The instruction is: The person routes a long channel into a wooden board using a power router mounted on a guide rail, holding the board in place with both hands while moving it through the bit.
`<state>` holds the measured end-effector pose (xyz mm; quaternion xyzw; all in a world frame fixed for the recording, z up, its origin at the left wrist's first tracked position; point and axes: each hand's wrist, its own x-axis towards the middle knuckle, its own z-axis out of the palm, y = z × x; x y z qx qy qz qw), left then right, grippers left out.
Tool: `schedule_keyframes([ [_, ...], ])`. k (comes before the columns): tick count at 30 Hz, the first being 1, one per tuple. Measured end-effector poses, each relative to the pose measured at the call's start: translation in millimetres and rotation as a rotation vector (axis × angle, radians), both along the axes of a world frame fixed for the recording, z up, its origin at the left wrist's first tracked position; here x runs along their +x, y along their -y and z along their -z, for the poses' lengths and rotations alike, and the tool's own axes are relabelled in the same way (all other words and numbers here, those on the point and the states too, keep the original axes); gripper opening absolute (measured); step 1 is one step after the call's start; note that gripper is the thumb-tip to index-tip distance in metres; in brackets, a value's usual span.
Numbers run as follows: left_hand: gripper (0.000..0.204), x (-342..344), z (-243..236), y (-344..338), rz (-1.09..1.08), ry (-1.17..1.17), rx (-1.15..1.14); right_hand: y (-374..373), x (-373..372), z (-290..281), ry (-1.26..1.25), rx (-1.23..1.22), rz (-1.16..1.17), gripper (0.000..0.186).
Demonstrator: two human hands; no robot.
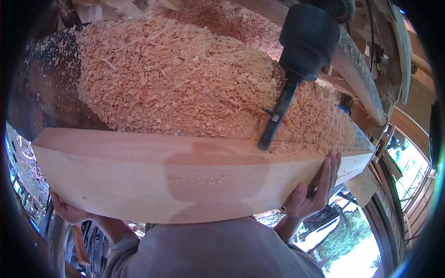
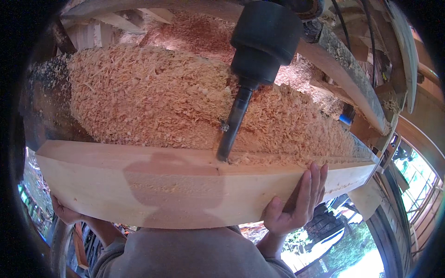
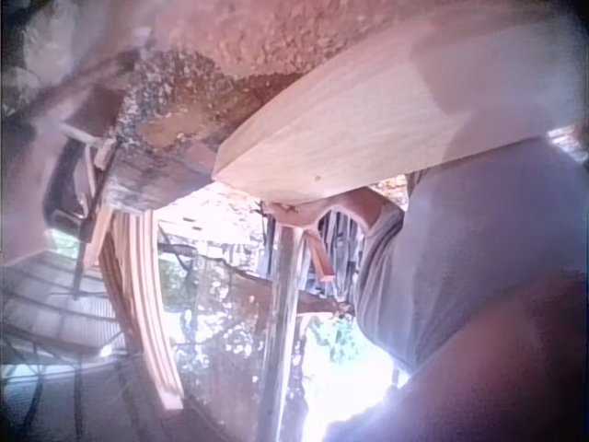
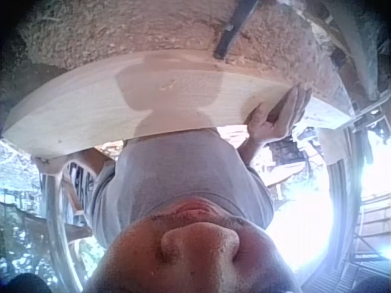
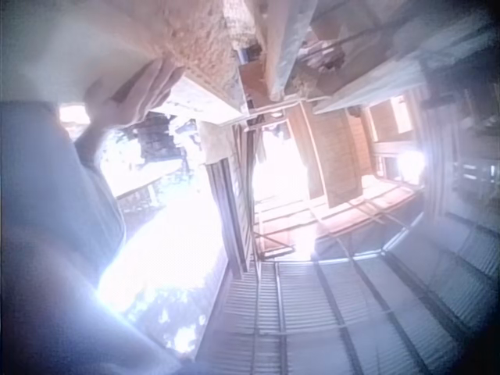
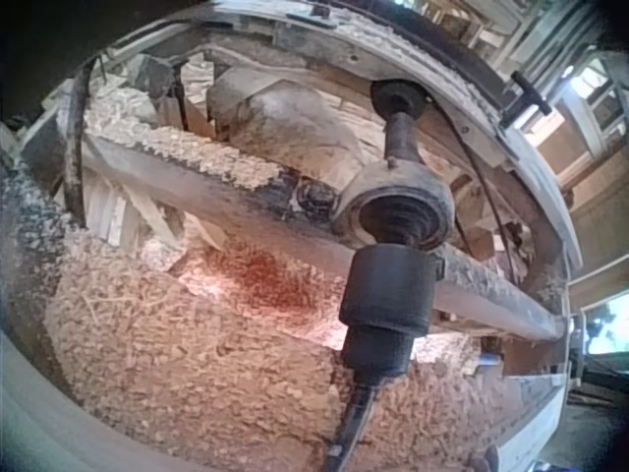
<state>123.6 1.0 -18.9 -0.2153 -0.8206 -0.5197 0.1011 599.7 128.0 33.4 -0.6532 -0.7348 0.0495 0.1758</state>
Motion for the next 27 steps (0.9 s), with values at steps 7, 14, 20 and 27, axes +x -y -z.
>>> schedule_keyframes([
  [7, 0.031, -22, 6, 22, 0.056, 0.047, 0.057, -2, 3, 1, -0.021, 0.012, 0.008, 0.066],
  [14, 0.032, -17, 4, 20, 0.187, 0.103, 0.096, -3, 3, 1, -0.021, 0.010, 0.008, 0.065],
  [20, 0.032, -31, 15, 25, 0.060, -0.057, 0.016, -4, 3, 1, -0.026, 0.020, 0.021, 0.064],
  [27, 0.034, -39, 10, 19, 0.322, -0.003, 0.039, 5, 7, 3, -0.136, 0.136, 0.015, 0.052],
])
